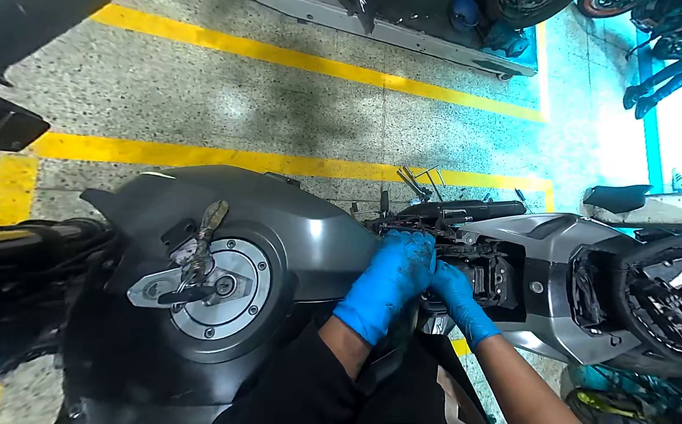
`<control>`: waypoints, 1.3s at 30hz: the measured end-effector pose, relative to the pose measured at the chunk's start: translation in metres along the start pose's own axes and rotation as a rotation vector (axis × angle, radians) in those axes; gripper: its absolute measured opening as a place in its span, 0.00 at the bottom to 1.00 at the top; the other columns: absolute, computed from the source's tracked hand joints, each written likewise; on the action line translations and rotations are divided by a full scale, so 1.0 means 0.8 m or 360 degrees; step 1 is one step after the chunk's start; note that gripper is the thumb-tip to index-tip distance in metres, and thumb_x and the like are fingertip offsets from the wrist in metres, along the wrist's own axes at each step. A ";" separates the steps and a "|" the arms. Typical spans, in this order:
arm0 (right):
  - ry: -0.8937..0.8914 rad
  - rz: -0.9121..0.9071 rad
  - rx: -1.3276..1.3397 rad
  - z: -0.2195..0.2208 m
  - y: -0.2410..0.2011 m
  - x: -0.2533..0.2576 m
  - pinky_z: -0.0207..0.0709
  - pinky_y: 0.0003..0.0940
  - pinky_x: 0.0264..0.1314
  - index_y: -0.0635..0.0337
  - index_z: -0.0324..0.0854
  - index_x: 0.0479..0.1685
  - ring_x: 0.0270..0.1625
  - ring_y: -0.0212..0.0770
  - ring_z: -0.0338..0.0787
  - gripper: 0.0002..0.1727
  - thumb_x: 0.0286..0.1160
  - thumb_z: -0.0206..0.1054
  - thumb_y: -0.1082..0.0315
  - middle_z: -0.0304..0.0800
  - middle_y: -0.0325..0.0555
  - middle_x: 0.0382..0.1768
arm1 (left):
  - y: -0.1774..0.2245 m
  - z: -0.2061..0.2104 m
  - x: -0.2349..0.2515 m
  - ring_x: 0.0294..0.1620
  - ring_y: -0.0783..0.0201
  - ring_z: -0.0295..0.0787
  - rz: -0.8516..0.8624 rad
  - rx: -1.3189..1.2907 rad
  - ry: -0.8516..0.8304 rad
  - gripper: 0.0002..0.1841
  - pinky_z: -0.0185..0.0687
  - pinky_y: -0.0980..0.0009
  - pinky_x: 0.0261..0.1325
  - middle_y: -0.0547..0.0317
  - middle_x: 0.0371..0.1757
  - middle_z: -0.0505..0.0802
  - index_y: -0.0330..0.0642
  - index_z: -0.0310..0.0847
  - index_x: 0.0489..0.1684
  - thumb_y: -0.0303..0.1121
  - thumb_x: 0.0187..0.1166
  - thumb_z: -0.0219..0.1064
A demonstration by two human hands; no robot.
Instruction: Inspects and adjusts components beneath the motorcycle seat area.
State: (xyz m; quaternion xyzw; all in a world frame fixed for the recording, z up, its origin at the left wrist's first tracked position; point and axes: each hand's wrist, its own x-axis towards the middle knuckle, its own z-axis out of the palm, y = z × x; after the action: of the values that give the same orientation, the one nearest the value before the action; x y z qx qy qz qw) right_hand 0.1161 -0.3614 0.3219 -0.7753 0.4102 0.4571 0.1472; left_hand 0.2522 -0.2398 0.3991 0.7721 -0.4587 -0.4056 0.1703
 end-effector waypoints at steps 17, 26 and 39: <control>0.0160 -0.0129 -0.0242 0.023 -0.003 -0.013 0.68 0.55 0.81 0.59 0.78 0.74 0.77 0.52 0.82 0.27 0.92 0.42 0.55 0.86 0.53 0.72 | -0.003 -0.006 -0.001 0.72 0.47 0.83 -0.0009 -0.0037 0.0007 0.23 0.69 0.47 0.78 0.47 0.68 0.89 0.42 0.81 0.73 0.45 0.91 0.51; 0.0270 -0.0071 -0.0051 0.036 0.006 -0.007 0.73 0.55 0.76 0.59 0.77 0.74 0.75 0.53 0.84 0.31 0.91 0.41 0.47 0.86 0.54 0.71 | -0.003 -0.015 0.007 0.82 0.51 0.75 -0.0017 0.0041 -0.0162 0.27 0.61 0.50 0.87 0.48 0.78 0.83 0.42 0.73 0.82 0.45 0.94 0.42; 0.0261 -0.0083 0.0093 0.036 0.004 -0.006 0.71 0.59 0.78 0.60 0.76 0.76 0.78 0.58 0.81 0.31 0.91 0.43 0.48 0.82 0.58 0.74 | 0.009 -0.021 0.004 0.85 0.48 0.72 -0.0052 0.0099 -0.0271 0.28 0.58 0.48 0.88 0.45 0.81 0.80 0.40 0.69 0.84 0.44 0.95 0.39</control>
State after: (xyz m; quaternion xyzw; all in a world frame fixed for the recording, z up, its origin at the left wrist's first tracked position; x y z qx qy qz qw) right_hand 0.0958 -0.3433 0.3112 -0.8159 0.4137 0.3760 0.1475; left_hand 0.2622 -0.2480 0.4129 0.7470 -0.4712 -0.4581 0.1001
